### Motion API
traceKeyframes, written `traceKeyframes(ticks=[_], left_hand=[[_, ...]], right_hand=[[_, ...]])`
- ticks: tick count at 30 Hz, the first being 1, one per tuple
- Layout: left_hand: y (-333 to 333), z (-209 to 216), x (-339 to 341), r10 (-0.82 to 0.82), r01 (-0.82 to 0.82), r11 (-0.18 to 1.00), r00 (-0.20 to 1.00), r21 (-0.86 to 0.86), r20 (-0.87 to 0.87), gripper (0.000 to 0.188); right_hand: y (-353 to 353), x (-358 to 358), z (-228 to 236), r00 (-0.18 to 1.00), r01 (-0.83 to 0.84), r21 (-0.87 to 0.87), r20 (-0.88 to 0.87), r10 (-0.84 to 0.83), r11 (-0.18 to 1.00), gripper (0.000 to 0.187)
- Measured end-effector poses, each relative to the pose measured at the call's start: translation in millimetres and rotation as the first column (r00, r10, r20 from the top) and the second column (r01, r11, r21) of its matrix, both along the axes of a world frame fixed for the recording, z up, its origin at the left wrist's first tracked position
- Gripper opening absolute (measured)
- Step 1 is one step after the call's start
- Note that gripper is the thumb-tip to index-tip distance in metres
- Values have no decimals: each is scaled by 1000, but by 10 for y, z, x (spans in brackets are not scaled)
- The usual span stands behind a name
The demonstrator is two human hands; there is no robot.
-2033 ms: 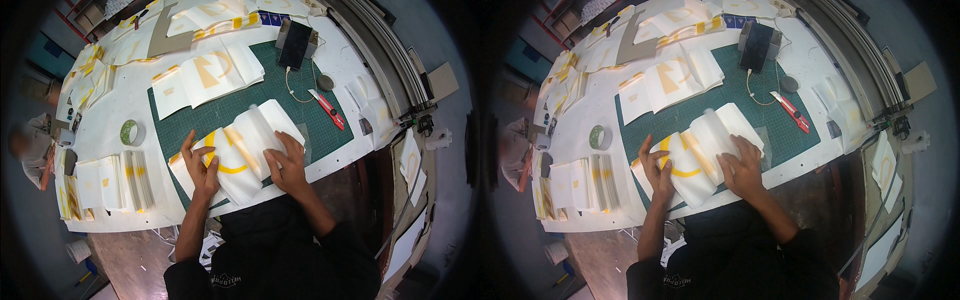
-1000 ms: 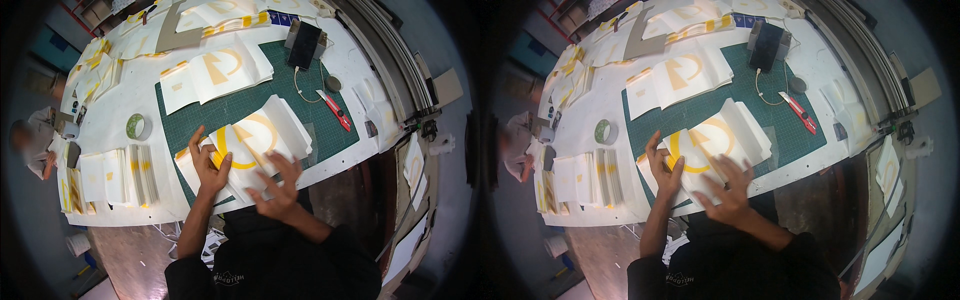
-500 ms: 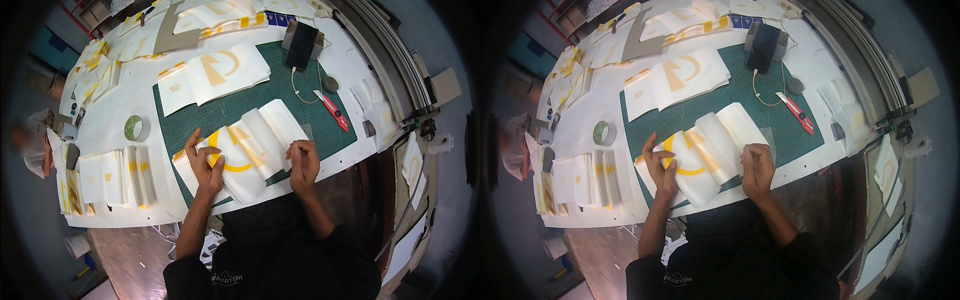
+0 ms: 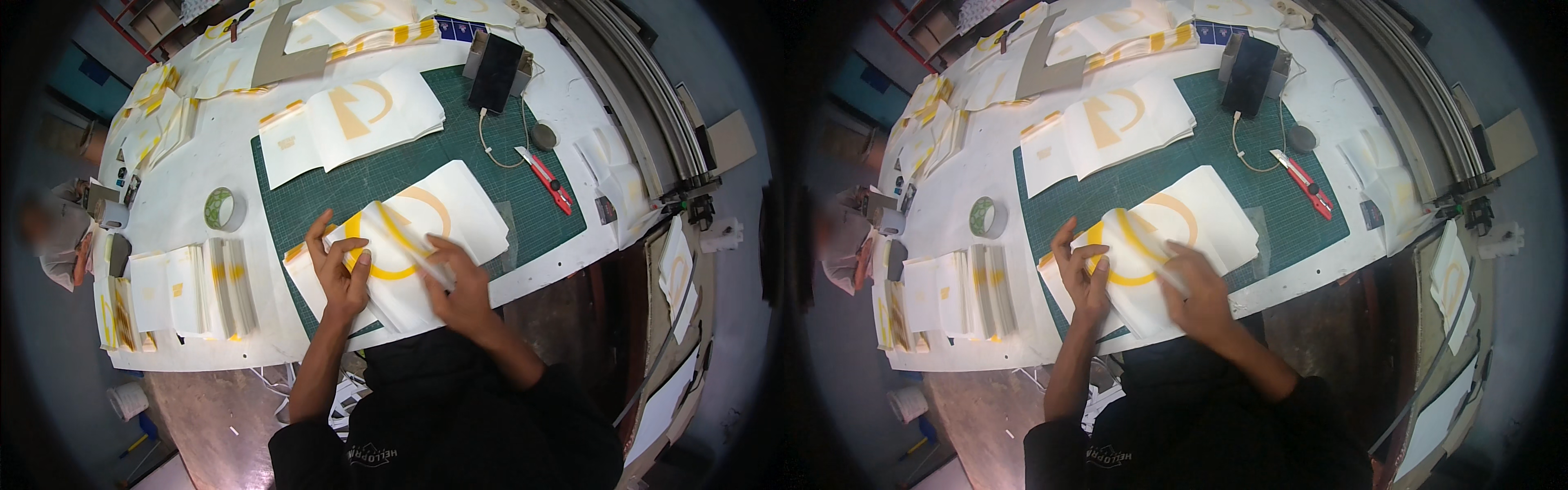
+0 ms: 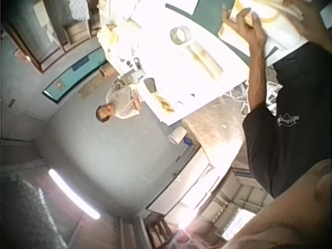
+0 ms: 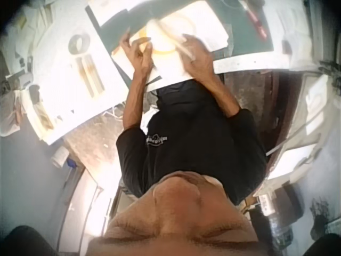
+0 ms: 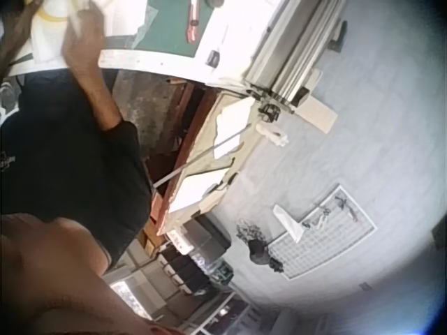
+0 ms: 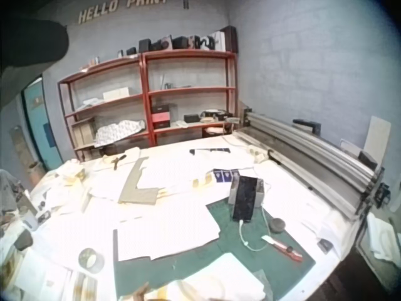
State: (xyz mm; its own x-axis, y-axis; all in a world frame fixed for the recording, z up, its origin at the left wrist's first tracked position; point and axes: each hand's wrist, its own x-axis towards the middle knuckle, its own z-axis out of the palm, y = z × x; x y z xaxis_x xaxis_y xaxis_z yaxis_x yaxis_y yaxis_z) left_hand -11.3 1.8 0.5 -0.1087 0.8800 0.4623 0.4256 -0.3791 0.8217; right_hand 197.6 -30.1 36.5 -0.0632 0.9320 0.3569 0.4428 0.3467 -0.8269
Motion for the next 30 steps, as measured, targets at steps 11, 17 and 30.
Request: traceKeyframes(ticks=[11,17,30], left_hand=[[24,17,56,-25,21,999,988,28,153,44],[23,-3,6,-3,2,1000,999,29,40,32],[16,-22,-2,10,-10,1000,1000,-3,14,21]], right_hand=[[-95,114,176,972,-232,73,55,228,970,36],[313,774,-278,723,499,111,494,-484,859,43],[257,632,-318,800,414,335,310,-514,846,22]])
